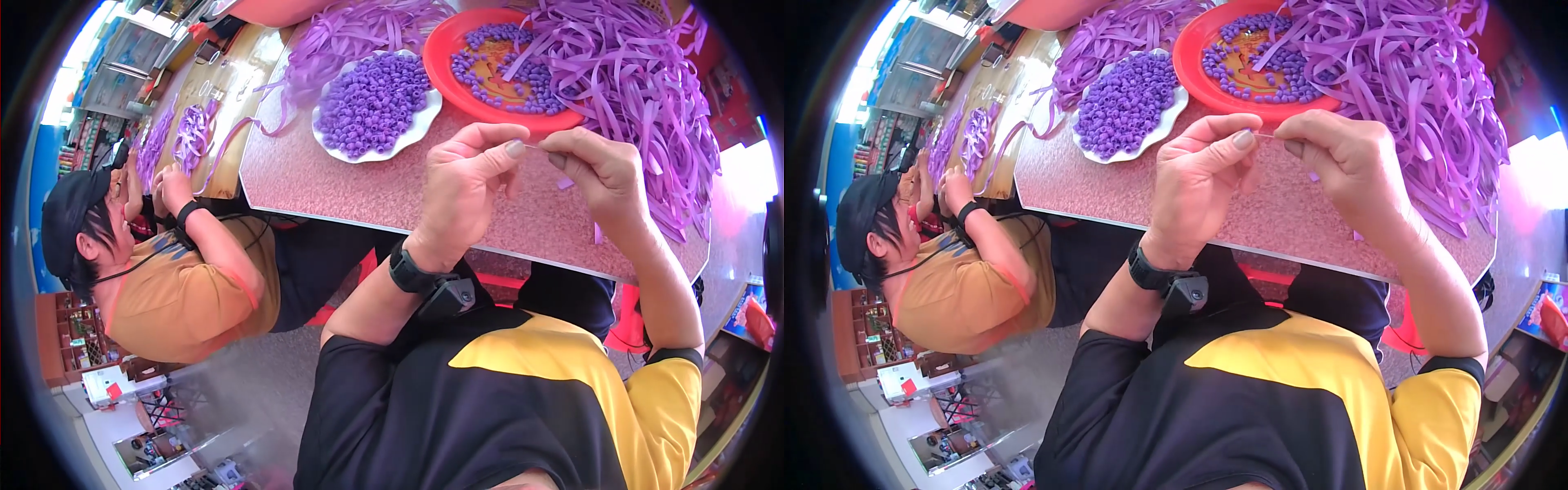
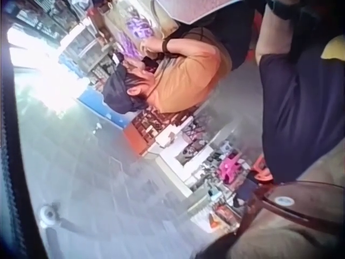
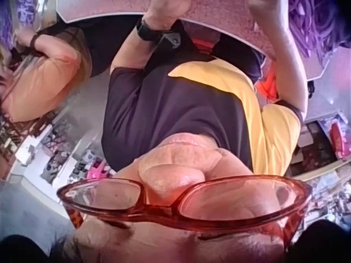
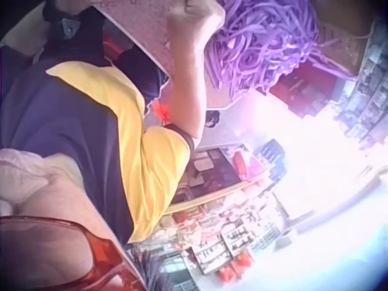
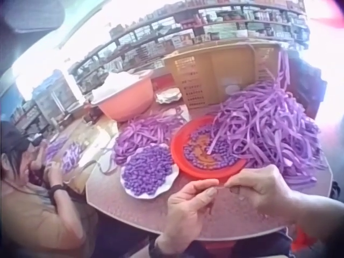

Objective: Weaving purple ribbons and beads onto a red circular frame to assemble a craft item.

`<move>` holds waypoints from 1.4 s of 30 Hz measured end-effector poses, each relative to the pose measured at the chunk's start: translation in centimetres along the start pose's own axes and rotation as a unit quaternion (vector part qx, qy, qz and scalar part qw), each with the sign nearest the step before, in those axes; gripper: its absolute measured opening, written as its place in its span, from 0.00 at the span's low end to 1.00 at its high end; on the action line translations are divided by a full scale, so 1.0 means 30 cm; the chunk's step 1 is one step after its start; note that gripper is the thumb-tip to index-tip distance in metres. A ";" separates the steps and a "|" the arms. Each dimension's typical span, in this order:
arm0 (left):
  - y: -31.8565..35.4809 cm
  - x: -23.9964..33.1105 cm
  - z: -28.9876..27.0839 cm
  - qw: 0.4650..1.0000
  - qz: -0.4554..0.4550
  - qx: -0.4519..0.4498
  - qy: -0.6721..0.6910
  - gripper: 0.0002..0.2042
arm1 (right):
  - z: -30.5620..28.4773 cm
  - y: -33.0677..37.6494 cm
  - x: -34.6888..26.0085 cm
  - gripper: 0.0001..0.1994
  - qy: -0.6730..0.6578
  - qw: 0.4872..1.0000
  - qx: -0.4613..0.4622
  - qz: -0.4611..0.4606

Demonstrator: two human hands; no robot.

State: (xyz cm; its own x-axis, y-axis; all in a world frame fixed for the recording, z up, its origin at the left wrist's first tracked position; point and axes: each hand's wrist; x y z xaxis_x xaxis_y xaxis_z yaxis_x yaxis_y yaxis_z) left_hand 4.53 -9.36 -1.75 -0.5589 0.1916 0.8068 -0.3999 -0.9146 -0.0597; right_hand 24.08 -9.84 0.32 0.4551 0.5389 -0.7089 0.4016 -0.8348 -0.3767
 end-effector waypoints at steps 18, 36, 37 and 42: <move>0.031 -0.019 -0.003 0.999 0.030 0.007 0.043 0.08 | 0.029 0.004 -0.020 0.09 0.041 0.997 0.033 -0.052; 0.063 0.001 0.028 0.967 0.188 -0.021 -0.169 0.06 | -0.011 0.010 -0.038 0.06 -0.116 0.993 -0.030 -0.019; 0.068 0.005 0.033 0.968 0.181 -0.031 -0.171 0.06 | -0.018 0.014 -0.043 0.06 -0.140 0.989 -0.035 -0.016; 0.092 0.000 0.079 0.969 0.211 -0.014 -0.132 0.06 | -0.038 0.020 -0.069 0.06 -0.276 0.956 -0.072 0.069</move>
Point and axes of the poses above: each hand's wrist, its own y-axis away from the middle knuckle, its own z-axis out of the palm, x = y × z, and after that the axes turned 9 degrees about -x, right-handed
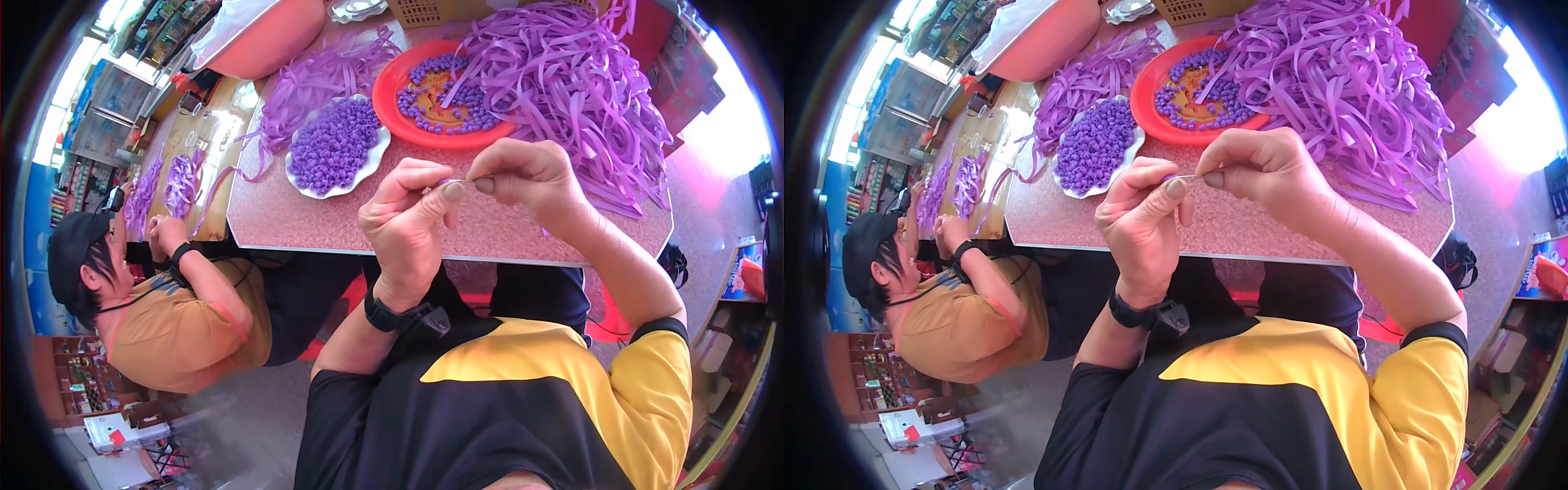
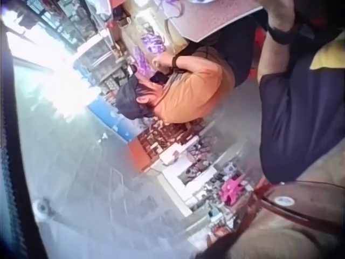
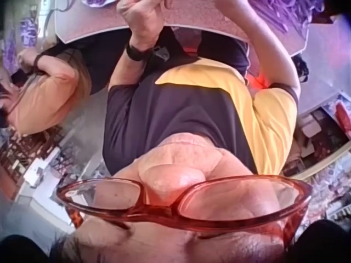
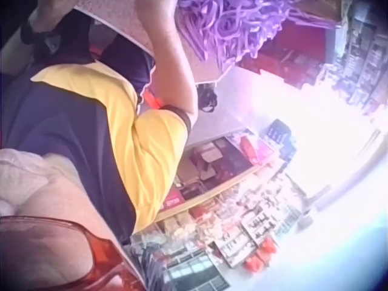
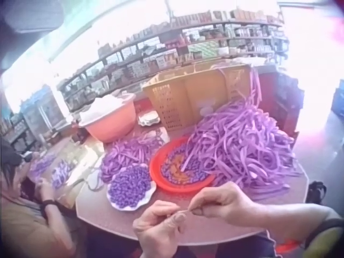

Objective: Weaving purple ribbons and beads onto a red circular frame to assemble a craft item.

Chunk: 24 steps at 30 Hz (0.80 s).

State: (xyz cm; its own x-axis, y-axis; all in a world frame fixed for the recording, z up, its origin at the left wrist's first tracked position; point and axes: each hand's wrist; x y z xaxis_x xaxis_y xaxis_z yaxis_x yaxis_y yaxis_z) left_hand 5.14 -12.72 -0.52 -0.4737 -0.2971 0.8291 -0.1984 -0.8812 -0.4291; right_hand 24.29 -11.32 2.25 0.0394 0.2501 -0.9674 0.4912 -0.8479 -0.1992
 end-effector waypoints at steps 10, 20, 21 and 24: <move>-0.011 -0.015 0.016 0.999 0.006 0.010 0.047 0.07 | -0.005 0.006 0.009 0.06 0.058 0.997 0.010 -0.058; -0.034 -0.078 -0.028 0.996 -0.007 -0.053 0.077 0.06 | 0.010 -0.012 0.026 0.05 -0.121 0.992 0.018 0.043; -0.037 -0.079 -0.035 0.995 -0.034 -0.054 0.081 0.07 | 0.006 -0.014 0.024 0.05 -0.109 0.992 0.018 0.062; -0.031 -0.079 -0.054 0.989 -0.088 -0.044 0.108 0.09 | 0.006 -0.016 0.029 0.05 -0.092 0.991 0.023 0.093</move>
Point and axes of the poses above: each hand's wrist, its own y-axis away from the middle knuckle, its own z-axis out of the palm, x = y × z, and after that the axes turned 9 degrees about -x, right-handed
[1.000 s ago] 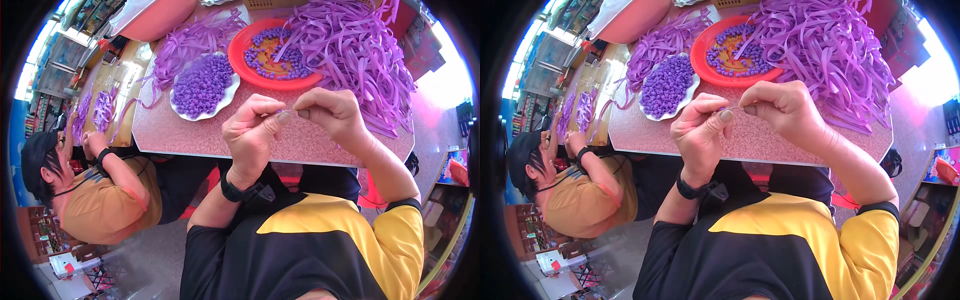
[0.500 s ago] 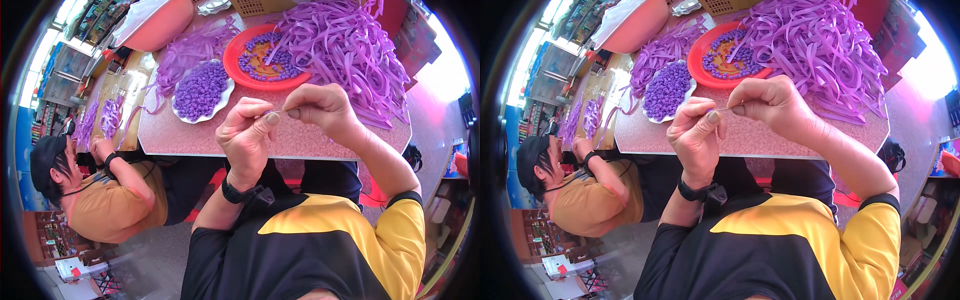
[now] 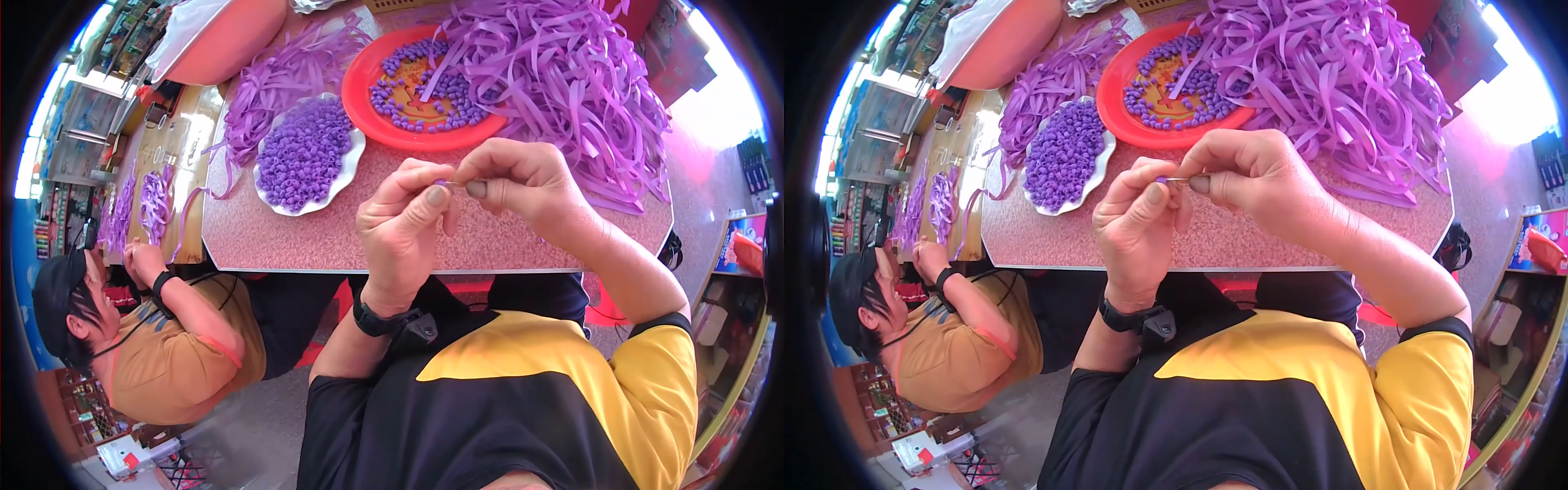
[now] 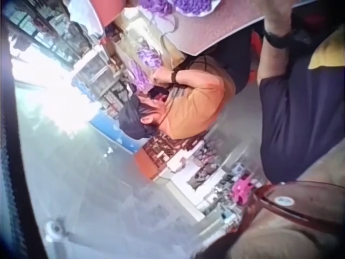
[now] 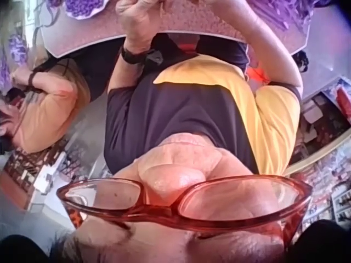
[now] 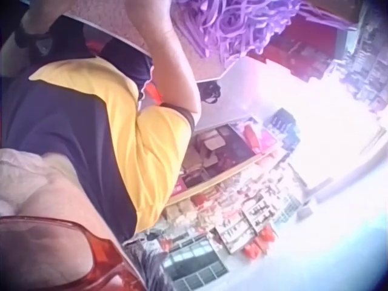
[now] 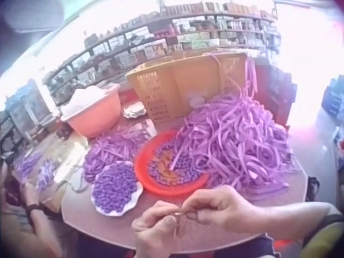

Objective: Weaving purple ribbons and beads onto a red circular frame to assemble a craft item.

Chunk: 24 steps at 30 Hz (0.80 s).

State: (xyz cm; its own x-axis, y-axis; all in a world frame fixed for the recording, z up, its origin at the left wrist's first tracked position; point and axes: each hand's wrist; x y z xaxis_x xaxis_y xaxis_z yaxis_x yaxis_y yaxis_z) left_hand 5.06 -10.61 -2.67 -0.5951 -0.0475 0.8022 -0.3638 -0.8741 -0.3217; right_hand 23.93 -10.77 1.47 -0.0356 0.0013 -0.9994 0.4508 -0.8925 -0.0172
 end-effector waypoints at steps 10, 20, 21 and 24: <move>-0.008 -0.019 -0.007 0.993 -0.079 0.031 0.087 0.11 | -0.044 -0.013 0.039 0.06 0.166 0.982 0.029 -0.089; 0.000 -0.043 0.002 0.994 -0.083 0.068 0.037 0.09 | -0.046 -0.005 0.053 0.05 0.272 0.948 0.070 -0.149; 0.001 -0.044 0.003 0.994 -0.083 0.067 0.037 0.09 | -0.043 -0.001 0.051 0.06 0.319 0.932 0.083 -0.150; 0.004 -0.044 0.007 0.994 -0.076 0.075 0.036 0.09 | -0.038 -0.001 0.044 0.07 0.337 0.925 0.092 -0.150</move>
Point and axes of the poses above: each hand's wrist, its own y-axis away from the middle knuckle, its own z-axis out of the palm, x = y × z, and after that the axes turned 9 degrees about -x, right-handed
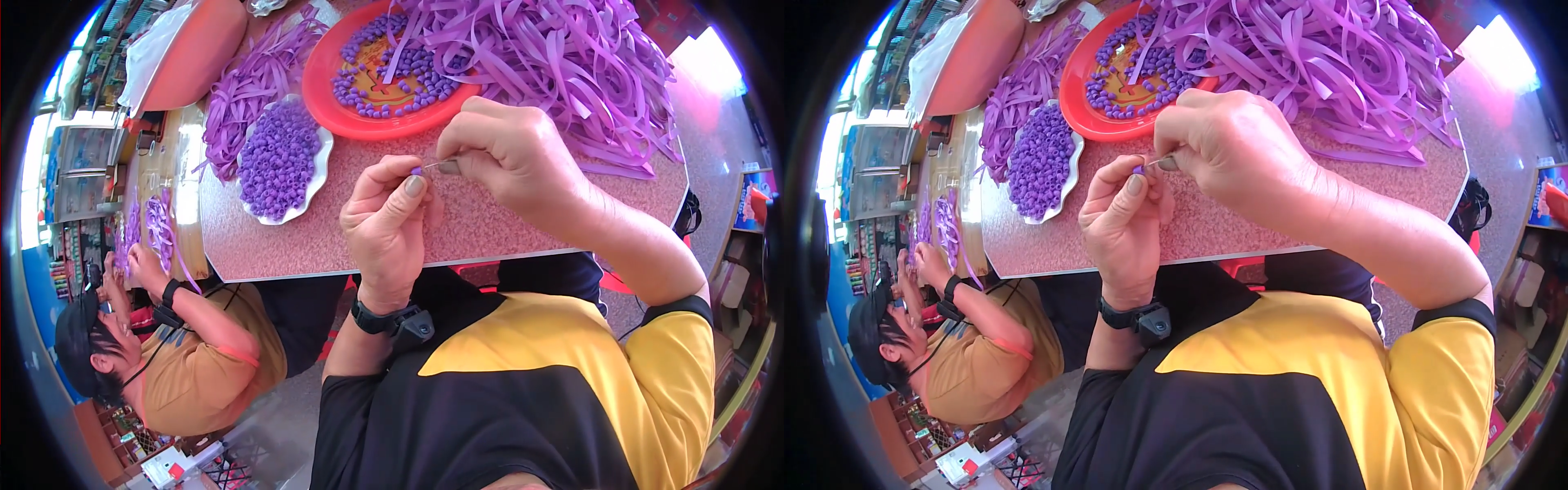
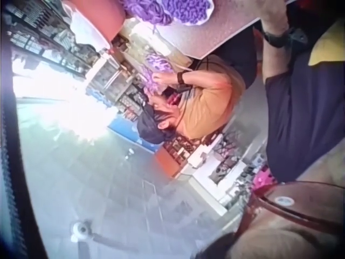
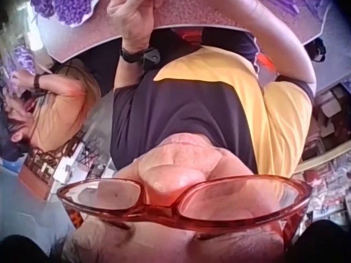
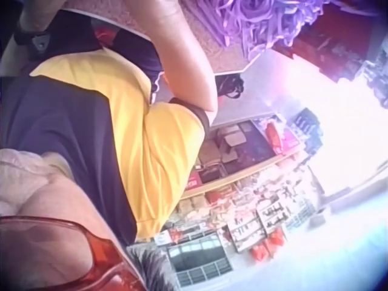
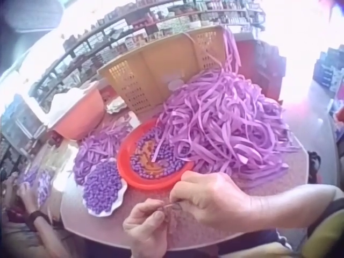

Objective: Weaving purple ribbons and beads onto a red circular frame to assemble a craft item.

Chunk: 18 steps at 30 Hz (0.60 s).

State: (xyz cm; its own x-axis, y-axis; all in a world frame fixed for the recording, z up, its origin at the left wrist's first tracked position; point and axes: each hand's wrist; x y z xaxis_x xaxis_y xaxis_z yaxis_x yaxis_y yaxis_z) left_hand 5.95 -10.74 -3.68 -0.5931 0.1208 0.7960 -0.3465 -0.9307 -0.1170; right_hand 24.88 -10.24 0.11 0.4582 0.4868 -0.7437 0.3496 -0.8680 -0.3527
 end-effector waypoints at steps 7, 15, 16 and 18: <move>0.021 0.047 0.023 0.988 -0.016 0.003 -0.157 0.05 | -0.019 -0.003 -0.047 0.15 -0.163 0.985 -0.048 0.039; 0.059 0.312 -0.251 0.633 0.113 0.076 -0.762 0.16 | -0.019 -0.020 -0.013 0.14 -0.191 0.977 -0.064 0.069; 0.064 0.311 -0.255 0.633 0.112 0.077 -0.762 0.16 | -0.021 -0.018 -0.014 0.13 -0.192 0.975 -0.086 0.071; 0.073 0.301 -0.261 0.571 0.099 0.069 -0.812 0.17 | -0.019 -0.013 -0.005 0.13 -0.204 0.970 -0.097 0.086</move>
State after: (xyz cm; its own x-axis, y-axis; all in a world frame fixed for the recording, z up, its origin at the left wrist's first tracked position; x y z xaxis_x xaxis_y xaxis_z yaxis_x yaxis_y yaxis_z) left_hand -5.86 -8.98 -1.38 0.8847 -0.3661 0.2885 -0.2622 -0.9026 -0.3413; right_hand 25.12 -9.92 0.67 0.1763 0.2216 -0.9591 0.4625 -0.8787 -0.1180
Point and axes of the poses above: each hand's wrist, its own y-axis away from the middle knuckle, its own z-axis out of the palm, x = y × z, and after that the axes turned 9 degrees about -x, right-handed
